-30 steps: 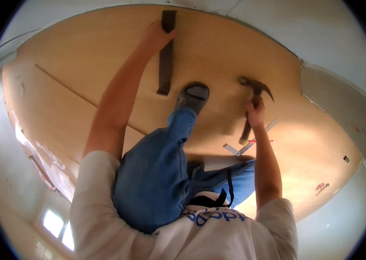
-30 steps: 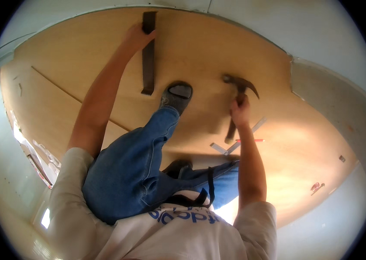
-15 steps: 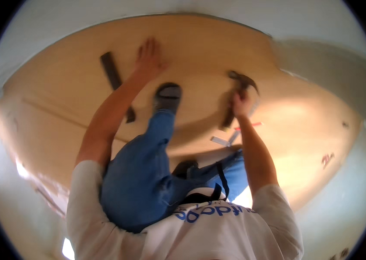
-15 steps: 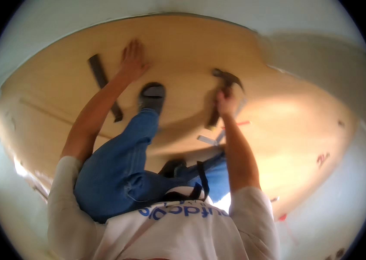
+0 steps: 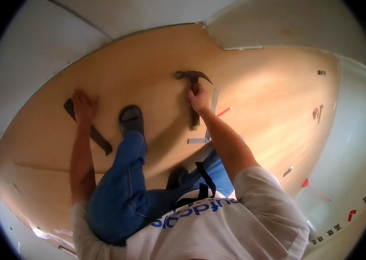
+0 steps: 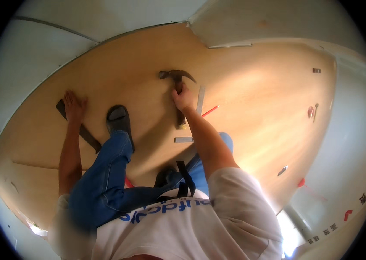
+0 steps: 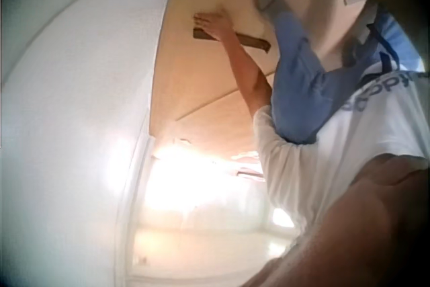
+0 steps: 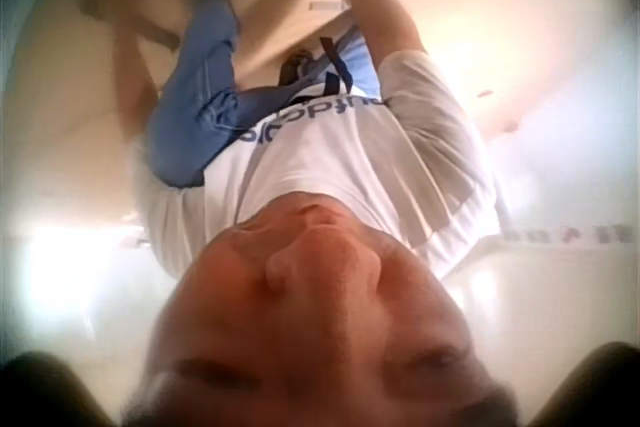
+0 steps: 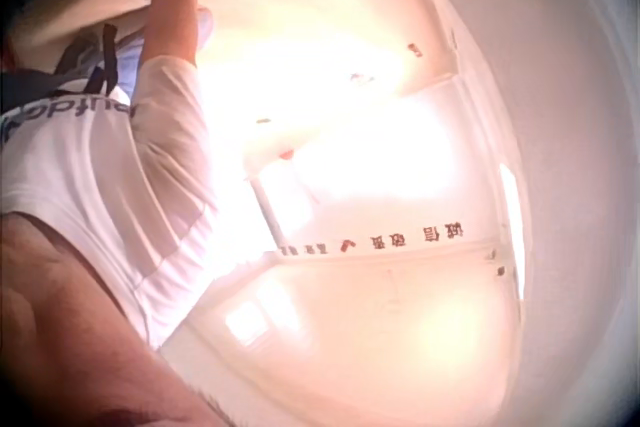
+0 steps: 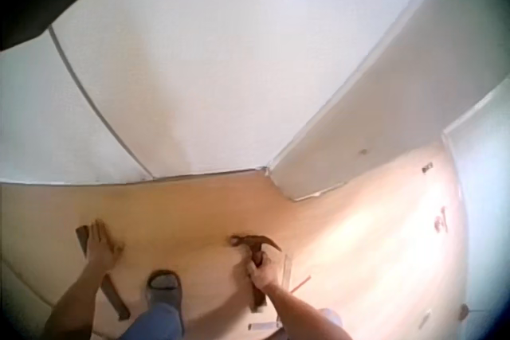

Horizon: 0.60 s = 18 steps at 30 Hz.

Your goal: The person measures and marks a laminate floorboard, cuts it using a table saw, and fits it into place against the wall using a hammer and pull bar.

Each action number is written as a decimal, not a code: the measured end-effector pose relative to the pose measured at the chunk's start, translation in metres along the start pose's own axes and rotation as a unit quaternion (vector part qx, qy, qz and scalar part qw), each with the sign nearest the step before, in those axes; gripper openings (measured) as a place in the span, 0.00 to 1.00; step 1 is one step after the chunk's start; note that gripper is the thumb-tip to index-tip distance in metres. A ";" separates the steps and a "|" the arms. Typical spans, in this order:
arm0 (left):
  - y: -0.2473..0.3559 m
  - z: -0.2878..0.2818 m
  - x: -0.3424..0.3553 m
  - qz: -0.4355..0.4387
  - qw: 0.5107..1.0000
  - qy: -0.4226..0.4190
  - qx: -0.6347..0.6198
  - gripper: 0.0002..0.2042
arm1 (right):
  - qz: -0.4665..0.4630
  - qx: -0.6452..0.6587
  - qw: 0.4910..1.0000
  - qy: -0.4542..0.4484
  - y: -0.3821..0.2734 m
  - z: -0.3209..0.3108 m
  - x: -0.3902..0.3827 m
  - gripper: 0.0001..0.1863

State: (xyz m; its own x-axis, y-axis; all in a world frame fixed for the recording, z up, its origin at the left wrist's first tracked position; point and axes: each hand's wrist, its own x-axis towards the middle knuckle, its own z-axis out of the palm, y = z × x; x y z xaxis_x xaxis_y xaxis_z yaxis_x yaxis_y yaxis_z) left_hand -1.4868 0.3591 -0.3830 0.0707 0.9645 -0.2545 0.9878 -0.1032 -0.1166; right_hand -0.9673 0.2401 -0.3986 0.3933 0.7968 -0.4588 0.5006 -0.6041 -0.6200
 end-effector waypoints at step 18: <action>0.043 0.037 -0.017 0.280 0.951 0.114 0.062 0.38 | 0.058 0.018 0.998 -0.004 -0.021 -0.026 -0.010 0.26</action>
State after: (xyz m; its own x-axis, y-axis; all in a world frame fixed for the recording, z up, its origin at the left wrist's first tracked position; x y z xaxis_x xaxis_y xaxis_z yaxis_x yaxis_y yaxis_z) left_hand -1.4506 0.3289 -0.4192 0.6234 0.7759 -0.0965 0.7633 -0.6307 -0.1398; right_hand -0.9616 0.2441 -0.3640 0.4415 0.7215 -0.5334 0.4234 -0.6917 -0.5851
